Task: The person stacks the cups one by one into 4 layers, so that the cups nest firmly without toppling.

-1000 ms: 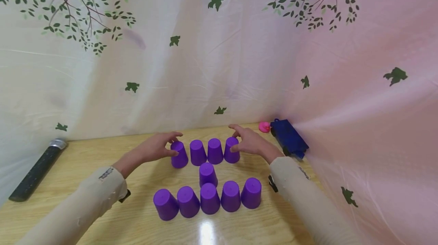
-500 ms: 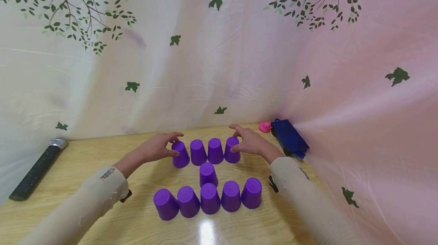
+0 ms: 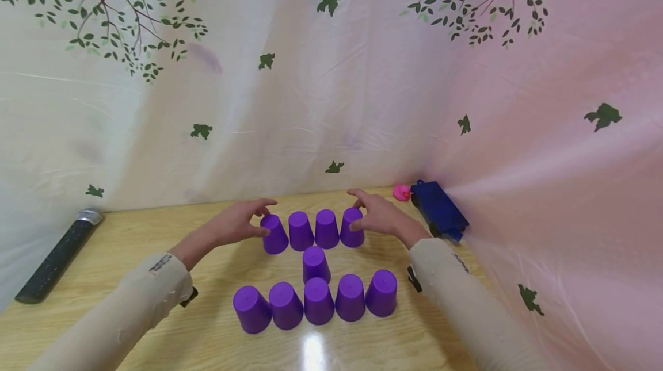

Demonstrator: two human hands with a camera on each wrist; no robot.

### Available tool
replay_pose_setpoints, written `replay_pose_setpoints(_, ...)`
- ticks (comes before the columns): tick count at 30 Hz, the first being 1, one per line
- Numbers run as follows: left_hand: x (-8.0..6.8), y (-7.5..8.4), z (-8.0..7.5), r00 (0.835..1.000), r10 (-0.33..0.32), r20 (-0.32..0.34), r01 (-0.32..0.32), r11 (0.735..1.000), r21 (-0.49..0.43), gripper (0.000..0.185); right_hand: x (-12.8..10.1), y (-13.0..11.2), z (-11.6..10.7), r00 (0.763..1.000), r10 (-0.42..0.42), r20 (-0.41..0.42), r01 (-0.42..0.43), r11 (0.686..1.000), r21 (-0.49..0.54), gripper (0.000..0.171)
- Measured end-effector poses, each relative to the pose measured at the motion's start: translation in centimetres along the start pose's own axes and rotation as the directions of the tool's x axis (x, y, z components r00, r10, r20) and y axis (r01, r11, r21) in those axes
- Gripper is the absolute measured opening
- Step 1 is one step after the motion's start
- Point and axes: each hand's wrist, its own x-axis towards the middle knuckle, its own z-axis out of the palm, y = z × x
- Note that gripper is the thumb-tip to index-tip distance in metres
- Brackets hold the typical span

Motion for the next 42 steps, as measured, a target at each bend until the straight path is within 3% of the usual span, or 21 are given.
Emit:
replay_pose_setpoints(21, 0.29, -0.01, 0.16, 1.000, -0.014, 0.019, 0.014, 1.000, -0.009, 0.069, 0.02, -0.13, -0.02, 1.000, 0.002, 0.008, -0.002, 1.000, 0.006, 0.088)
replay_pose_setpoints(42, 0.38, -0.07, 0.14, 1.000, 0.018, 0.016, -0.019, 1.000, 0.008, 0.066, 0.00, -0.12, 0.21, 1.000, 0.021, 0.022, -0.022, 1.000, 0.017, 0.088)
